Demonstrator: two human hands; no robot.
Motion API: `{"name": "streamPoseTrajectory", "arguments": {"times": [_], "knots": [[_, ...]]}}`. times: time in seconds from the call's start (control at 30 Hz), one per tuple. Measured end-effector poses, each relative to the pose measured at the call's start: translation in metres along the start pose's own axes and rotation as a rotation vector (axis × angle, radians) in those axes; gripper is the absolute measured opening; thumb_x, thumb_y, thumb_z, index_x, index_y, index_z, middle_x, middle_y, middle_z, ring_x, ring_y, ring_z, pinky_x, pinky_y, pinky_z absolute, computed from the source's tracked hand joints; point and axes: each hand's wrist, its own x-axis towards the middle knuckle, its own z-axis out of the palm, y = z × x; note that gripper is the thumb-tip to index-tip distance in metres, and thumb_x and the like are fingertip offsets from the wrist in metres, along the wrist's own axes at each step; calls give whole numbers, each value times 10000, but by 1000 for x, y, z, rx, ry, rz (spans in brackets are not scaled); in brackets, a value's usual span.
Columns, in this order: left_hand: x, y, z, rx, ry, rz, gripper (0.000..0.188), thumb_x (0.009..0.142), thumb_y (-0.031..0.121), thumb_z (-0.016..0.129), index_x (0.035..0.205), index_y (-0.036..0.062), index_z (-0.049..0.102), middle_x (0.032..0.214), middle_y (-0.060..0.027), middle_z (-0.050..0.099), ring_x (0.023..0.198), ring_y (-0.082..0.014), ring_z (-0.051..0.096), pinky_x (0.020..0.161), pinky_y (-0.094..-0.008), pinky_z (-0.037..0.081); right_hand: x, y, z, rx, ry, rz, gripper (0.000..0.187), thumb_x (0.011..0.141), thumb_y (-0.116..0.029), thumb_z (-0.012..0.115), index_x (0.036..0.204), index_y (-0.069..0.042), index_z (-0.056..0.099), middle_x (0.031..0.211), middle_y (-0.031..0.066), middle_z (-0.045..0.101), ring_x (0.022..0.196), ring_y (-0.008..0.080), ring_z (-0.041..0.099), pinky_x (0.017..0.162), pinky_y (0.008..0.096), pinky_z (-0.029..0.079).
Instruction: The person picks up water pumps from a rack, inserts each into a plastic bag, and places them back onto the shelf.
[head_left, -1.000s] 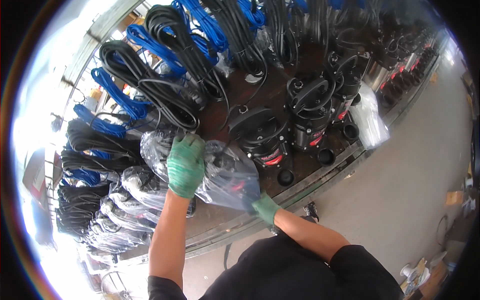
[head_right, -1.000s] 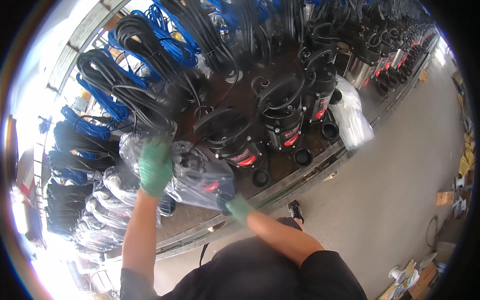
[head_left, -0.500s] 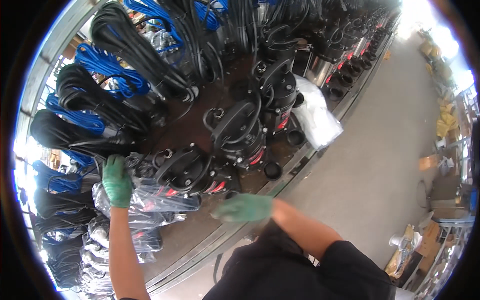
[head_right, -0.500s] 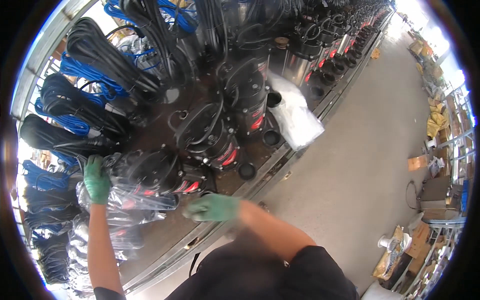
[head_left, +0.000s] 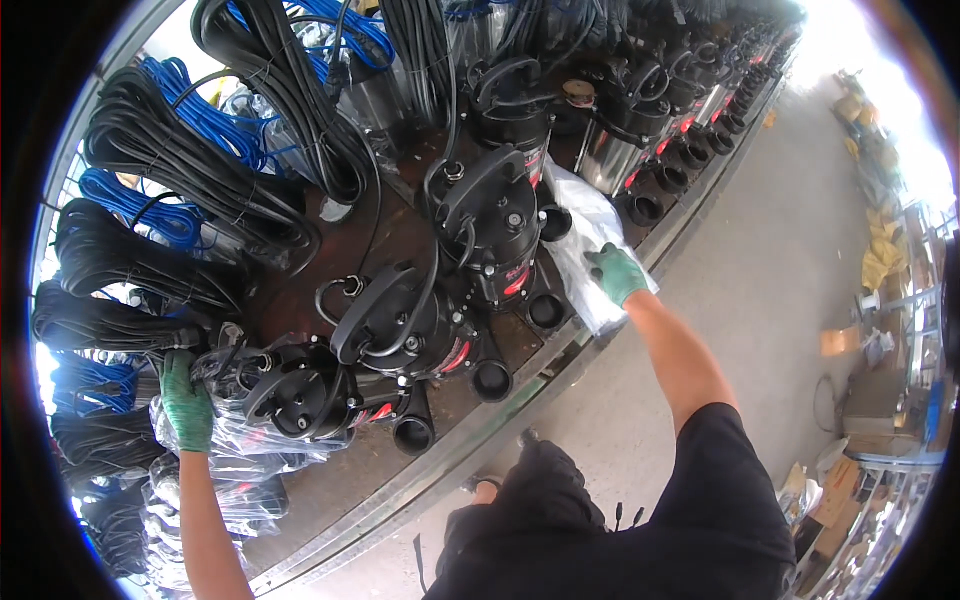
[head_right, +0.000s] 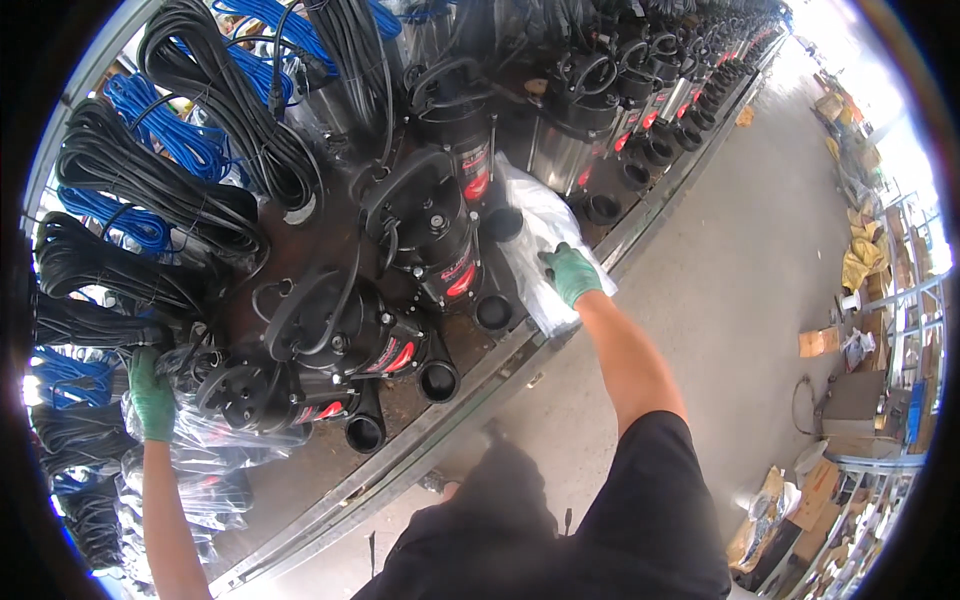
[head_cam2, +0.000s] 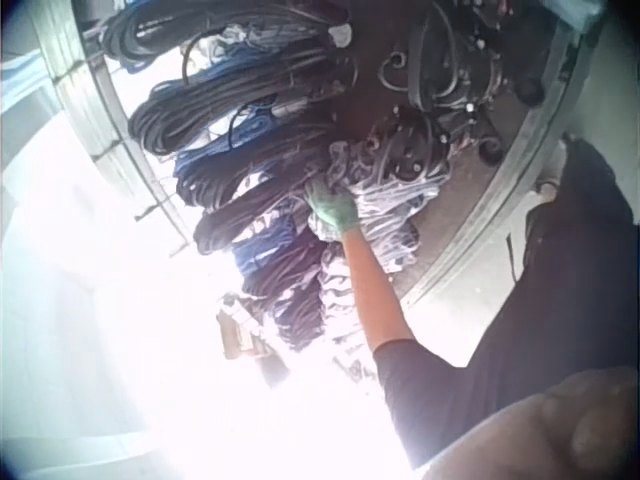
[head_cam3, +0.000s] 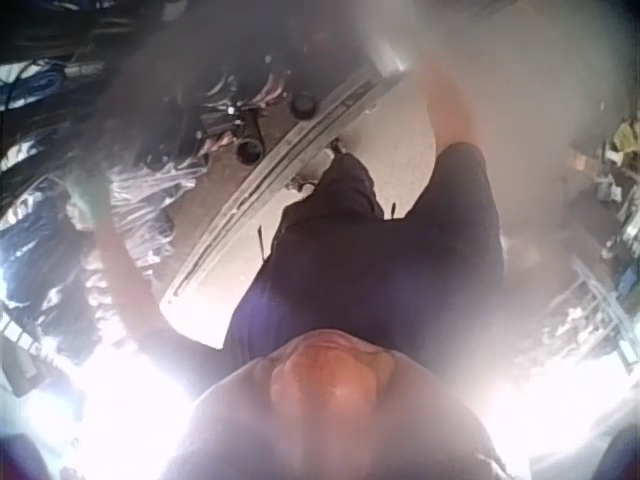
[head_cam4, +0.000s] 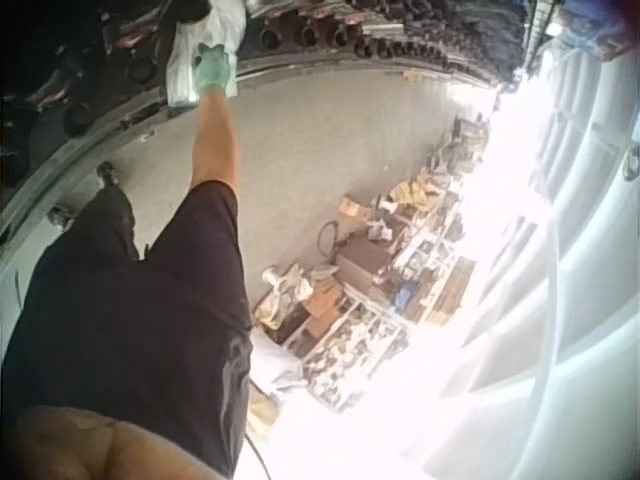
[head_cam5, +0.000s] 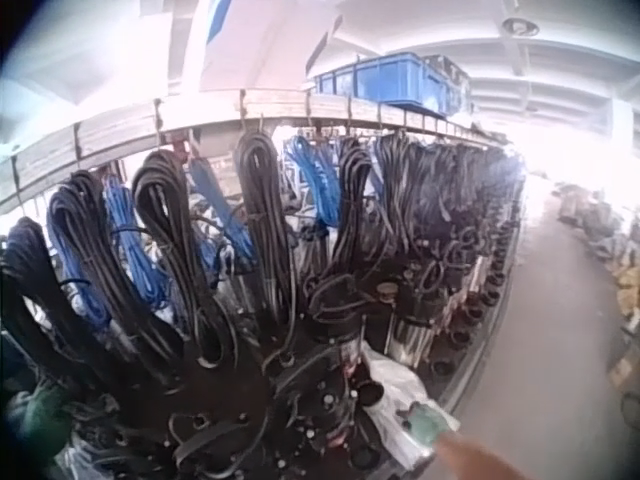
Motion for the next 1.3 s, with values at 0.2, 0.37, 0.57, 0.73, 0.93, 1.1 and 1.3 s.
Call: {"name": "streamPoseTrajectory", "arguments": {"times": [0.2,0.37,0.57,0.73,0.93,1.1,1.3], "knots": [[-7,-1,4,5,-30,-113,498,880,-63,568,1377,-35,588,1425,-263,574,1410,-452,457,1214,-483,336,14,-17,-79,-305,364,-300,326,857,-124,680,1149,-238,773,1250,76,652,1080,320,640,892,403,574],[-1,13,-4,40,17,-6,474,875,-32,580,1349,-36,603,1410,-274,577,1391,-449,478,1198,-481,359,39,-20,-132,-570,-126,-254,300,910,-102,607,1165,-190,740,1250,50,683,1089,305,683,930,408,568],[14,56,-21,-30,15,-95,520,803,-39,596,1322,-17,625,1391,-266,596,1351,-448,519,1162,-491,401,56,-76,-243,-650,311,-309,417,893,-26,557,1259,-167,699,1241,47,688,1069,303,684,972,405,553],[18,70,-24,-100,86,-21,505,760,-65,627,1255,29,660,1312,-226,625,1227,-447,573,1050,-495,476,39,-99,-329,-538,729,-444,442,885,-10,560,1279,-154,701,1248,82,709,1115,310,673,985,416,550],[20,82,-37,-135,168,31,352,718,-22,661,1061,56,675,1118,-179,634,1092,-440,573,929,-509,497,-39,-169,-414,-446,773,-480,462,878,-25,563,1306,-160,673,1308,75,683,1149,339,646,1024,443,503],[7,74,-47,-166,189,-7,333,748,-7,674,1076,49,659,1111,-187,629,1070,-448,570,925,-517,489,-138,-263,-402,-353,715,-817,414,868,-7,612,1243,-158,702,1295,85,686,1151,273,669,906,390,576],[-9,94,-45,-279,226,-18,403,807,-6,648,1205,52,640,1165,-185,625,1103,-437,558,957,-510,471,-132,-226,-203,-463,399,-570,398,878,-145,612,1265,-185,692,1318,73,632,1224,318,608,987,453,516]]}}
